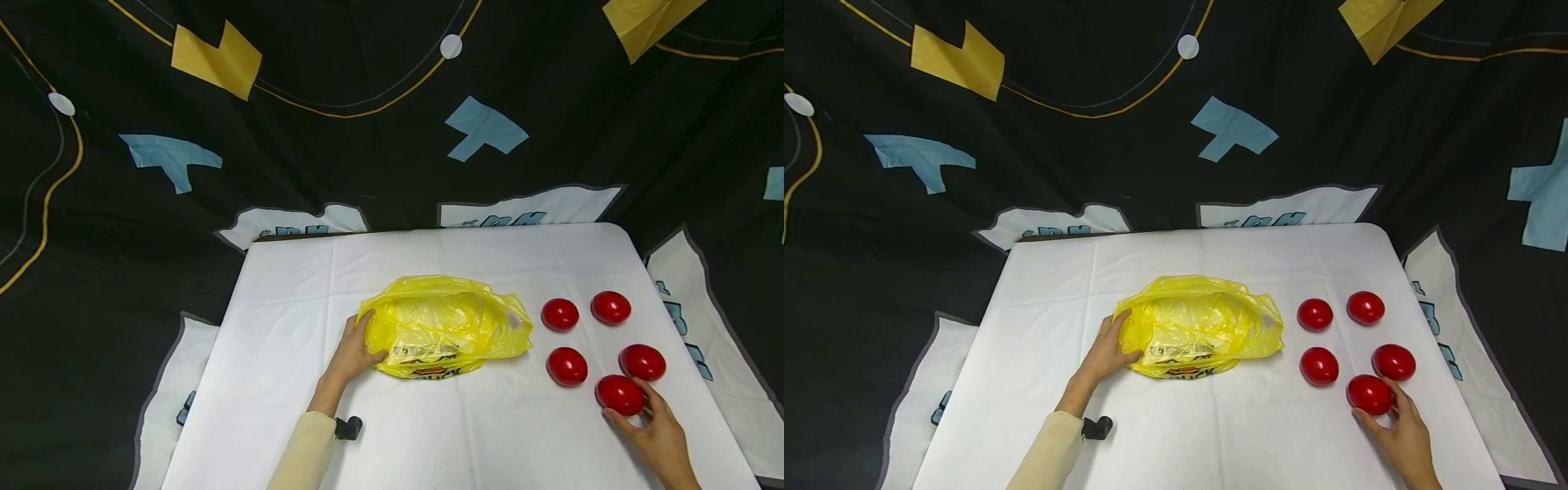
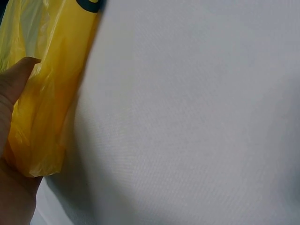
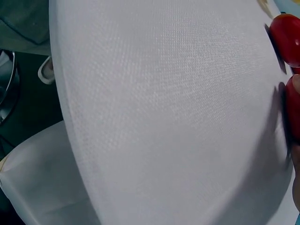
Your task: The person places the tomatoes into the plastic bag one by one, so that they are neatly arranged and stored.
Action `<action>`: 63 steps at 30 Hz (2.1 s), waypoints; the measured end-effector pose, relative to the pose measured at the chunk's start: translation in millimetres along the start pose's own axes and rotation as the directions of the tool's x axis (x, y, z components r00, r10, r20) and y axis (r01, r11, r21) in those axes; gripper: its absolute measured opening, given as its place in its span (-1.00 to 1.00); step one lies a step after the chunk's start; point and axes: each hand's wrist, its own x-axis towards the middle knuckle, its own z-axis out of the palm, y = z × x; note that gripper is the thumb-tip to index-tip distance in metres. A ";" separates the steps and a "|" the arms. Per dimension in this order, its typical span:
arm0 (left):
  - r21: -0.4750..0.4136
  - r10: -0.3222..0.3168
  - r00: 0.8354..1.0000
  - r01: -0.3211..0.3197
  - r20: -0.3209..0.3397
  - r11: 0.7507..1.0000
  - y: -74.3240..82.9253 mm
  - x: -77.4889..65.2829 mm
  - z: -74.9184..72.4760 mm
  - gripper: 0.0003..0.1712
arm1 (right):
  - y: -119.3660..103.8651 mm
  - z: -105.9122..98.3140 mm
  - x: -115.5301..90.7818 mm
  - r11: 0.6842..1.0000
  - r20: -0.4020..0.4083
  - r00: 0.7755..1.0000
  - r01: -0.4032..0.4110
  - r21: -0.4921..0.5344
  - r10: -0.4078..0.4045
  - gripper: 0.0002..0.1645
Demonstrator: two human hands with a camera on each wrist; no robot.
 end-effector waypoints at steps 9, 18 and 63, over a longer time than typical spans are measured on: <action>-0.004 -0.008 1.000 0.008 0.007 1.000 -1.2 -2.5 0.5 0.09 | -2.9 1.8 -4.0 0.998 0.009 0.999 -0.044 0.035 0.044 0.18; -0.001 -0.004 1.000 0.004 0.004 1.000 -1.5 -1.4 -1.1 0.09 | -14.8 -6.6 -15.7 0.997 -0.046 0.998 -0.029 0.073 0.032 0.14; 0.016 -0.003 1.000 0.003 -0.005 1.000 -0.4 -0.6 -1.0 0.09 | -108.0 25.7 -35.9 0.765 -0.177 0.780 0.625 0.154 -0.601 -0.02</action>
